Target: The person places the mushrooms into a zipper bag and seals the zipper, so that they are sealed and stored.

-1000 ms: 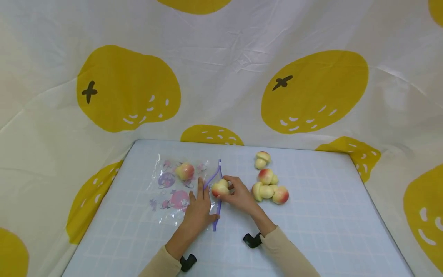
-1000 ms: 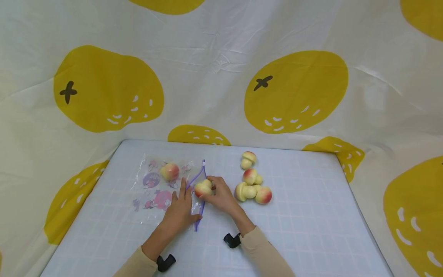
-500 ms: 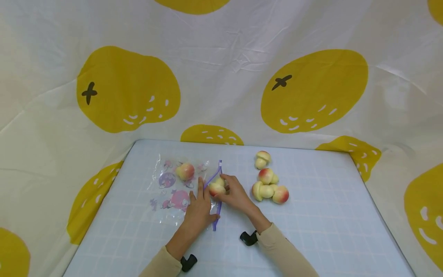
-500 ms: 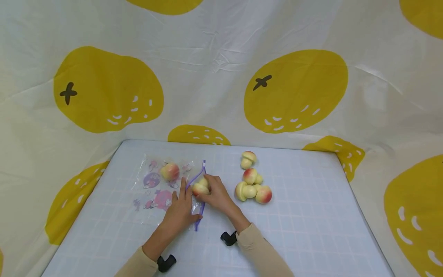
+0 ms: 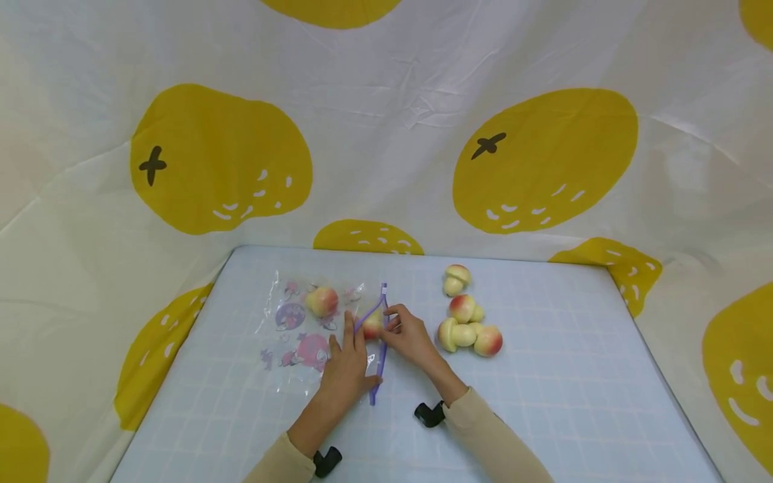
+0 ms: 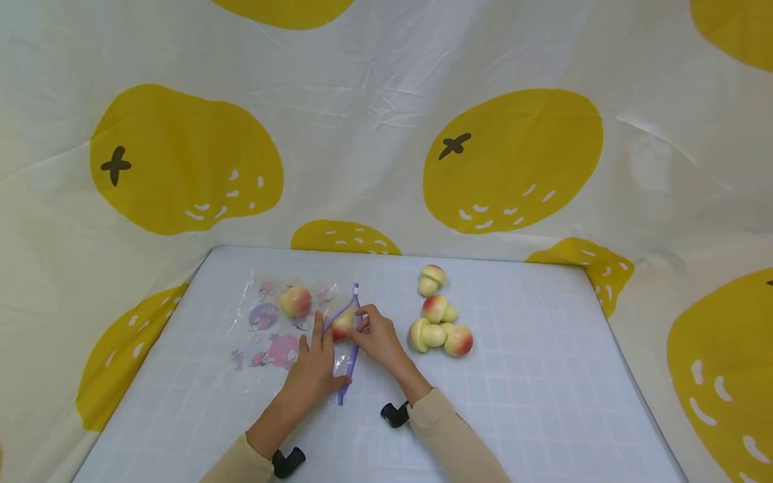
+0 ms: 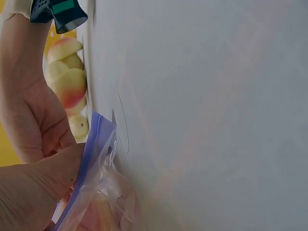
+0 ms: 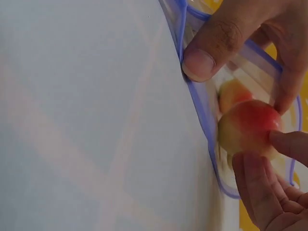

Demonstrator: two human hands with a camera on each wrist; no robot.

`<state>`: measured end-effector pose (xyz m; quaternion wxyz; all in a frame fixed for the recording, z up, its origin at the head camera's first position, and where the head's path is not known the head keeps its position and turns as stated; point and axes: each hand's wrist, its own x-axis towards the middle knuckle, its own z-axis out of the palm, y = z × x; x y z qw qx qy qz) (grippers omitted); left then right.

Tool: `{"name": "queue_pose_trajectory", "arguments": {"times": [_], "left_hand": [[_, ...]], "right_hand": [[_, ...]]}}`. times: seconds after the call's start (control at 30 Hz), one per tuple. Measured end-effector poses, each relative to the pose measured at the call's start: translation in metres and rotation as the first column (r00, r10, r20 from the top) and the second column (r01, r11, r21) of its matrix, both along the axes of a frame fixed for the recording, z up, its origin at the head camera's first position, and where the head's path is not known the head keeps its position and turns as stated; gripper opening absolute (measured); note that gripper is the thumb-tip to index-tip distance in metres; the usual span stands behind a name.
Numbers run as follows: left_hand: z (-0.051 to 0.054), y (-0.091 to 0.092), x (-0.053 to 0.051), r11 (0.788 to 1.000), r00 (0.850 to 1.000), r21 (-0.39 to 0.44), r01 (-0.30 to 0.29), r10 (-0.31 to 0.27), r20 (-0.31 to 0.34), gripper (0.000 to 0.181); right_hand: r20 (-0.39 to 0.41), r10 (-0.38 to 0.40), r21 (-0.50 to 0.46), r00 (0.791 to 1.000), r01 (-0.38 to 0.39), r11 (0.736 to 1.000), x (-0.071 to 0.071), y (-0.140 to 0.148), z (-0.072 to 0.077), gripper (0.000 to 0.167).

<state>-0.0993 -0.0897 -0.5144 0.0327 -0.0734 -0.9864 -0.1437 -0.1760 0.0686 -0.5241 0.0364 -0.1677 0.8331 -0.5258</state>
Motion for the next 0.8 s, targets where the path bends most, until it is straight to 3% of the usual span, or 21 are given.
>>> {"name": "queue_pose_trajectory", "arguments": {"times": [0.13, 0.27, 0.53, 0.63, 0.8], "left_hand": [[0.001, 0.001, 0.0, 1.0, 1.0, -0.01, 0.0, 0.0, -0.005, 0.115], [0.001, 0.001, 0.001, 1.0, 1.0, -0.009, 0.002, -0.002, -0.01, 0.116], [-0.001, 0.002, 0.0, 0.999, 0.997, -0.045, 0.02, -0.024, -0.075, 0.121], [-0.003, 0.001, 0.0, 0.998, 0.997, -0.053, 0.02, -0.024, -0.078, 0.12], [-0.004, 0.0, 0.001, 0.999, 0.997, -0.046, 0.023, -0.026, -0.075, 0.117]], "right_hand": [[0.15, 0.015, -0.14, 0.989, 0.006, 0.99, -0.004, -0.009, -0.002, 0.033], [0.273, 0.059, -0.299, 0.96, 0.026, 0.954, -0.008, -0.018, -0.006, 0.033], [0.232, 0.093, -0.426, 0.968, 0.015, 0.904, -0.013, -0.027, -0.013, 0.018], [0.268, 0.149, -0.494, 0.952, 0.003, 0.869, -0.013, -0.03, -0.014, 0.023], [0.341, 0.182, -0.508, 0.922, 0.018, 0.861, -0.015, -0.037, -0.016, 0.035]]}}
